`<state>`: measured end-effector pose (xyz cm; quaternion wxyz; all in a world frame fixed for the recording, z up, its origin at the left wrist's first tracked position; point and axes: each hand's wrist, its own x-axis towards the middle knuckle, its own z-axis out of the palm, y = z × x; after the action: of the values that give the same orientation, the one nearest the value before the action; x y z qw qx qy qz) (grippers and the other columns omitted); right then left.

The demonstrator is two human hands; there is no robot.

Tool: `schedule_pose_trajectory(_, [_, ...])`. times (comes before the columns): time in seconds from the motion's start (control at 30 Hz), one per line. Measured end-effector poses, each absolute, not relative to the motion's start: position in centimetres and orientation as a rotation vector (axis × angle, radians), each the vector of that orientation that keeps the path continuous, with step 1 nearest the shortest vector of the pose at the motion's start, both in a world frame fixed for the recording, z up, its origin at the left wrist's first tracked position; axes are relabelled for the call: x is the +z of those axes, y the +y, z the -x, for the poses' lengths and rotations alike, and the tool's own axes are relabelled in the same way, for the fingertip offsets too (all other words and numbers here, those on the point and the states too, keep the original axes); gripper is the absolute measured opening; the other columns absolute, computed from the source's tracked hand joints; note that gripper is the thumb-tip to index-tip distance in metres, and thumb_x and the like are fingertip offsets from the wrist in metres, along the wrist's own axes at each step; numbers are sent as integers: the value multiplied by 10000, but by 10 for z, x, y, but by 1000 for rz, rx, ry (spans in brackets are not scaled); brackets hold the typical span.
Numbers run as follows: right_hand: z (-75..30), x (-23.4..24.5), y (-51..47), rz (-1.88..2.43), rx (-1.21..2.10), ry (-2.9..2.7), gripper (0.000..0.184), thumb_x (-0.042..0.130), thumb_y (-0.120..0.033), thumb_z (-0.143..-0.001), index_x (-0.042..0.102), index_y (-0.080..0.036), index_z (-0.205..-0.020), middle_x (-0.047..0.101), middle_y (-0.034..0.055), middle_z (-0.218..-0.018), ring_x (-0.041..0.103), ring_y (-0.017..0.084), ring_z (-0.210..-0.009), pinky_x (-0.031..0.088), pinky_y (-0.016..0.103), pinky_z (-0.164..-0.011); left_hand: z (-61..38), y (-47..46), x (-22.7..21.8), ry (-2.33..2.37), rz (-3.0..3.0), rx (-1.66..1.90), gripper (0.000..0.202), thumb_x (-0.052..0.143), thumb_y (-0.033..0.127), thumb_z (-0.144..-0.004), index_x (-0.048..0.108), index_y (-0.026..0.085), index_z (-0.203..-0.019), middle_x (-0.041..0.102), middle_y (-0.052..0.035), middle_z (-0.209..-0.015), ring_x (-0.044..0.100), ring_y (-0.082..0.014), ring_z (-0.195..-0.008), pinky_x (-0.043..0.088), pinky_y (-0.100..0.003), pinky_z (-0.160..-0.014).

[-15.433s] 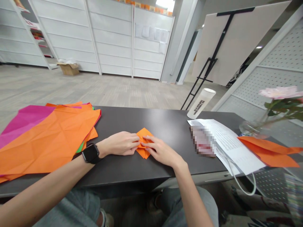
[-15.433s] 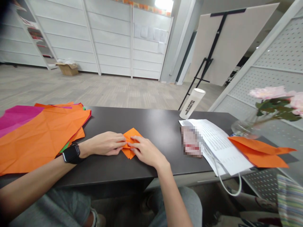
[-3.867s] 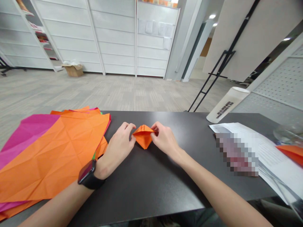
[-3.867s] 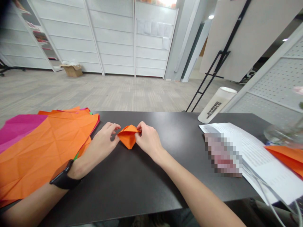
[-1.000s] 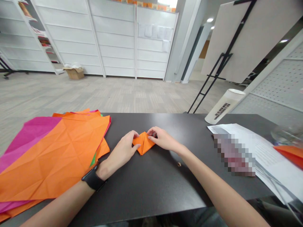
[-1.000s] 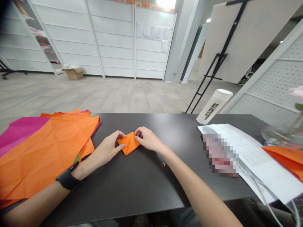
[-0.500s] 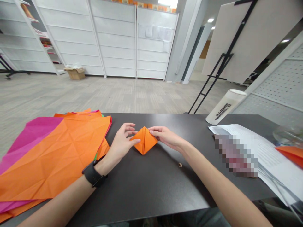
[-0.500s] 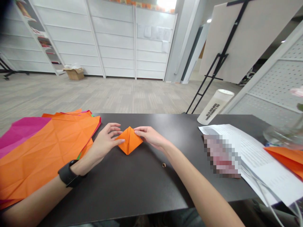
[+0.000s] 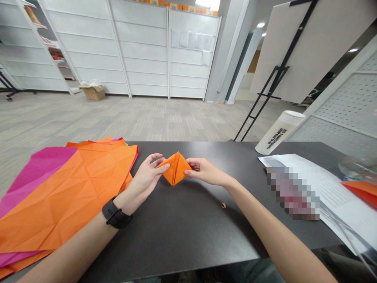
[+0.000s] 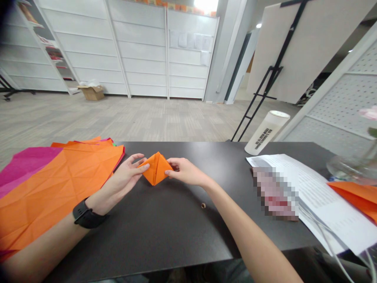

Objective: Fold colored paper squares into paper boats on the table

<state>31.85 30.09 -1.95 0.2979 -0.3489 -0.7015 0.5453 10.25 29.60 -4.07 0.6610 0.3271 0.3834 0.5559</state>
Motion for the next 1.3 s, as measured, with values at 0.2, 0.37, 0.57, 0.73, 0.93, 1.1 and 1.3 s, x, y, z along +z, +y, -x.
schedule_pose_trajectory(0.2, [-321,-12,298,853,1627,-1734,362,519,-452,-944,703,-163,-1061,709,78,-1032,661,177,-923,588,318,-771,-98,299,-42,822,-813,1247,454,774,71,-641,516,204,-989,614,12,-923,629,-93,-892,492,-216,-844])
schedule_pose_trajectory(0.37, [-320,-12,298,874,1612,-1742,316,588,-429,-909,706,-171,-1048,701,65,-1001,652,172,-903,589,310,-751,-99,298,-41,812,-794,1247,441,763,55,-646,527,201,-989,608,13,-923,631,-95,-878,497,-220,-830])
schedule_pose_trajectory(0.57, [-321,-14,298,854,1635,-1691,398,622,-525,-870,705,-155,-992,686,67,-944,642,166,-866,590,300,-724,-100,297,-41,800,-760,1237,478,780,38,-627,519,191,-996,613,13,-914,622,-79,-869,488,-191,-818])
schedule_pose_trajectory(0.73, [-321,-12,297,831,1648,-1706,360,617,-488,-879,701,-156,-991,689,75,-962,644,183,-909,594,312,-716,-100,297,-39,799,-751,1236,444,747,16,-653,523,190,-994,615,14,-913,630,-77,-853,490,-196,-815])
schedule_pose_trajectory(0.93, [-320,-12,298,877,1583,-1712,170,601,-257,-842,706,-157,-930,692,19,-825,636,113,-723,555,246,-667,-101,296,-38,773,-737,1237,482,787,7,-622,530,180,-991,633,12,-884,635,-85,-839,498,-188,-772])
schedule_pose_trajectory(1.1, [-319,-14,298,943,1546,-1759,186,603,-202,-783,695,-152,-938,709,13,-829,633,97,-680,553,225,-633,-101,297,-39,781,-750,1259,481,841,32,-566,582,179,-943,649,11,-858,628,-105,-832,492,-211,-774])
schedule_pose_trajectory(1.3, [-323,-20,305,1078,1268,-1799,200,557,-221,-778,704,-148,-891,668,13,-735,612,119,-616,580,246,-509,-97,299,-29,833,-978,1227,209,788,290,-732,716,160,-879,692,-44,-977,606,-151,-954,463,-245,-834])
